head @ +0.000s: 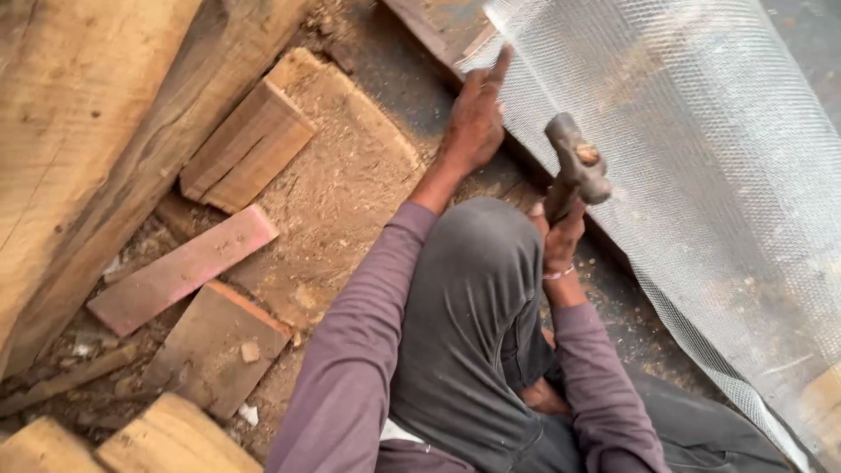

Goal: Attaching a roll of wire mesh to a wooden frame using a hammer and small nails.

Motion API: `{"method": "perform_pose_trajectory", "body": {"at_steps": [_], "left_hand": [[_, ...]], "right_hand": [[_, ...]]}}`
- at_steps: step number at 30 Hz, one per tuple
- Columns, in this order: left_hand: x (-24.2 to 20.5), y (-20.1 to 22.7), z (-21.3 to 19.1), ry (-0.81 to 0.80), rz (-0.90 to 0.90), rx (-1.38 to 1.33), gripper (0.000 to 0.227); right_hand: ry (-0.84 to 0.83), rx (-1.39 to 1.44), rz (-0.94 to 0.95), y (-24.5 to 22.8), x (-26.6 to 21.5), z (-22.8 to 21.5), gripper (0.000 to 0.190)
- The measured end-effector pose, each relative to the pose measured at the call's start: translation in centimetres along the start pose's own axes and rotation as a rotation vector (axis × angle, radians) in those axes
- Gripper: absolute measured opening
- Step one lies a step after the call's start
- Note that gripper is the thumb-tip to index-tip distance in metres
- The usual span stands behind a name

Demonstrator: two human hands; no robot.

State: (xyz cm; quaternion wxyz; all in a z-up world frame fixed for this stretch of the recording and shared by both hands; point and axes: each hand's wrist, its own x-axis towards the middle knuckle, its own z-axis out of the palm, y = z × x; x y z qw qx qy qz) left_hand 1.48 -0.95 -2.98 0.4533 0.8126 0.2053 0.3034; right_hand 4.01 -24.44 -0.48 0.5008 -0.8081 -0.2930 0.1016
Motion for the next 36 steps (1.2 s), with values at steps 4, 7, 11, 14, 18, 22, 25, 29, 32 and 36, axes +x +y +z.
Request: {"method": "perform_pose_trajectory", "body": {"at_steps": [4, 7, 11, 14, 18, 22, 25, 29, 32, 36], "left_hand": [[-0.3, -0.4, 0.9, 0.021, 0.016, -0.009, 0.077], [0.4, 0.7, -0.9, -0.027, -0.119, -0.109, 0.075], [-0.4, -0.6, -0.8, 0.011, 0.032, -0.085, 0.075], [0.6, 0.3, -0.4, -0.028, -0.042, -0.131, 0.070], [0.2, -1.0, -0.2, 0.019, -0.031, -0.131, 0.067], [0.9, 0.7, -1.4, -0.073, -0.174, -0.173, 0.060], [0.5, 0.1, -0.9, -0.004, -0.113, -0.226, 0.064], [0.7, -0.8, -0.7, -0.045, -0.197, -0.255, 0.062], [1.1, -0.8, -0.7, -0.078, -0.239, -0.259, 0.062], [0.7, -1.5, 0.1, -0.097, -0.209, -0.137, 0.066]], "right_hand": [[-0.281, -0.465, 0.055, -0.3, 1.6, -1.6, 0.043], [-0.188, -0.401, -0.147, -0.5, 1.1, -1.2, 0.051], [-0.169, -0.351, -0.017, -2.1, 1.3, 0.0, 0.055], [-0.180, -0.413, -0.011, -3.2, 2.5, -1.2, 0.050], [-0.020, -0.031, 0.017, -5.6, 2.1, -1.0, 0.048], [-0.373, -0.445, 0.107, -6.1, 3.9, -2.3, 0.043], [-0.366, -0.454, 0.317, -12.3, 5.4, -2.9, 0.042], [-0.403, -0.524, 0.244, -19.3, 8.2, -3.1, 0.049], [-0.564, -0.674, 0.169, -17.2, 10.7, -2.8, 0.045], [-0.732, -0.823, 0.236, -21.2, 12.7, -3.3, 0.039]]}}
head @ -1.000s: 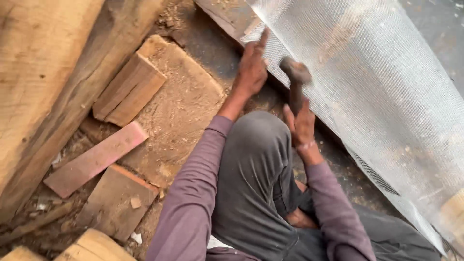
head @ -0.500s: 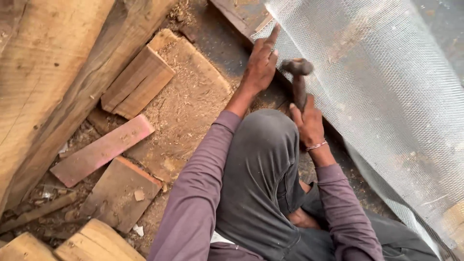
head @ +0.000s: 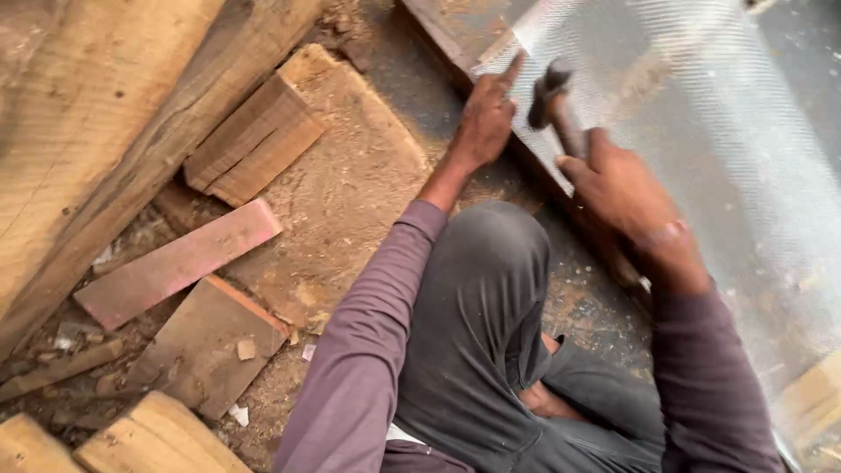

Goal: Attaching a roll of wire mesh to a wooden frame using a hammer and small nails.

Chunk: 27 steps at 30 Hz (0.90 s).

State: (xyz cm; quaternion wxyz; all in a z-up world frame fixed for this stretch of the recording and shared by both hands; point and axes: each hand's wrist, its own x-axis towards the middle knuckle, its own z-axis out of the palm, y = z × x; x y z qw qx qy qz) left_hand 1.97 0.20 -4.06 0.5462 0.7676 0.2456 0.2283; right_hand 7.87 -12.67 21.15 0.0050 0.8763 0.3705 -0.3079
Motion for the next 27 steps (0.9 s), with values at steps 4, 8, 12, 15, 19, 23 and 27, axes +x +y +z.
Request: {"method": "perform_pose_trajectory", "body": {"at_steps": [4, 8, 12, 15, 19, 23, 27], "left_hand": [[0.0, 0.7, -0.6, 0.018, -0.034, -0.161, 0.064], [-0.2, 0.6, 0.1, 0.019, -0.008, -0.112, 0.067], [0.1, -0.2, 0.2, 0.055, 0.055, -0.076, 0.067], [0.0, 1.4, -0.4, 0.016, -0.020, -0.056, 0.066], [0.2, -0.1, 0.5, 0.059, 0.074, -0.088, 0.066], [-0.7, -0.5, 0.2, 0.140, 0.162, -0.077, 0.074], [-0.5, 2.6, -1.4, -0.068, -0.115, -0.111, 0.064]], "right_hand": [[0.137, 0.146, 0.080, -2.3, -1.9, 0.5, 0.044], [0.184, 0.025, -0.089, 2.8, 0.4, 3.3, 0.040], [0.210, 0.194, 0.021, -2.0, -3.0, 0.9, 0.043], [0.323, 0.016, -0.136, 3.4, -1.0, 6.7, 0.043], [0.202, 0.038, -0.092, 2.6, -0.6, 4.8, 0.039], [0.383, 0.248, -0.124, 1.3, -2.7, 6.5, 0.047], [0.200, 0.168, 0.009, 4.3, -0.2, 9.1, 0.047]]}}
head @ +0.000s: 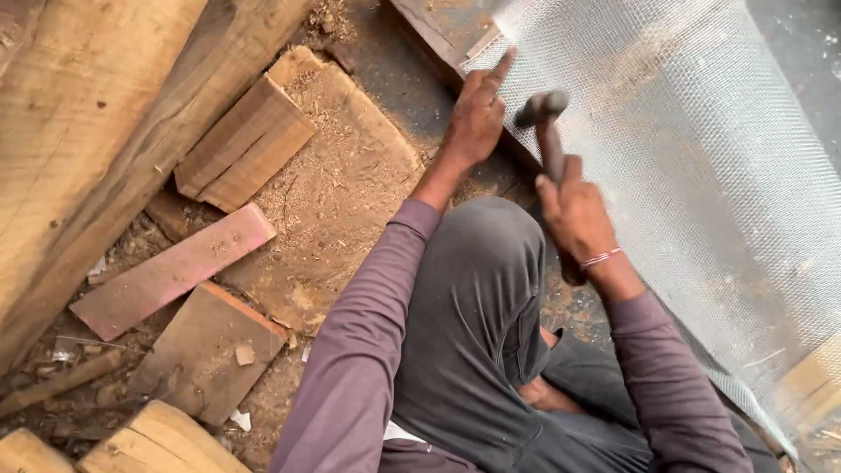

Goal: Attaching a roll of wire mesh to a wooden frame using a hammer and small nails.

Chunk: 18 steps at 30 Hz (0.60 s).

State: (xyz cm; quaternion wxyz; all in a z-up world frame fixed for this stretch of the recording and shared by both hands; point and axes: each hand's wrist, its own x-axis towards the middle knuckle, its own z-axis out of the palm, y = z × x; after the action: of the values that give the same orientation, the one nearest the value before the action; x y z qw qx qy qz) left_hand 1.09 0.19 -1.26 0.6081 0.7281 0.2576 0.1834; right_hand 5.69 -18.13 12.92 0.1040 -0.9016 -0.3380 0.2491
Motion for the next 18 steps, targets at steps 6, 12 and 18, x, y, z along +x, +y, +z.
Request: {"method": "perform_pose_trajectory", "body": {"at_steps": [6, 12, 18], "left_hand": [[1.3, -2.8, 0.8, 0.026, 0.078, 0.112, 0.071], [-0.3, -1.3, 0.0, 0.040, 0.139, 0.050, 0.068], [2.4, -7.3, 3.4, 0.203, 0.412, 0.294, 0.057]], "right_hand": [[0.409, 0.079, -0.298, 2.7, -1.8, 2.5, 0.055], [0.094, -0.069, -0.109, 2.5, -1.5, 0.6, 0.055], [-0.002, 0.485, 0.320, 3.9, -12.6, -0.9, 0.065]]}}
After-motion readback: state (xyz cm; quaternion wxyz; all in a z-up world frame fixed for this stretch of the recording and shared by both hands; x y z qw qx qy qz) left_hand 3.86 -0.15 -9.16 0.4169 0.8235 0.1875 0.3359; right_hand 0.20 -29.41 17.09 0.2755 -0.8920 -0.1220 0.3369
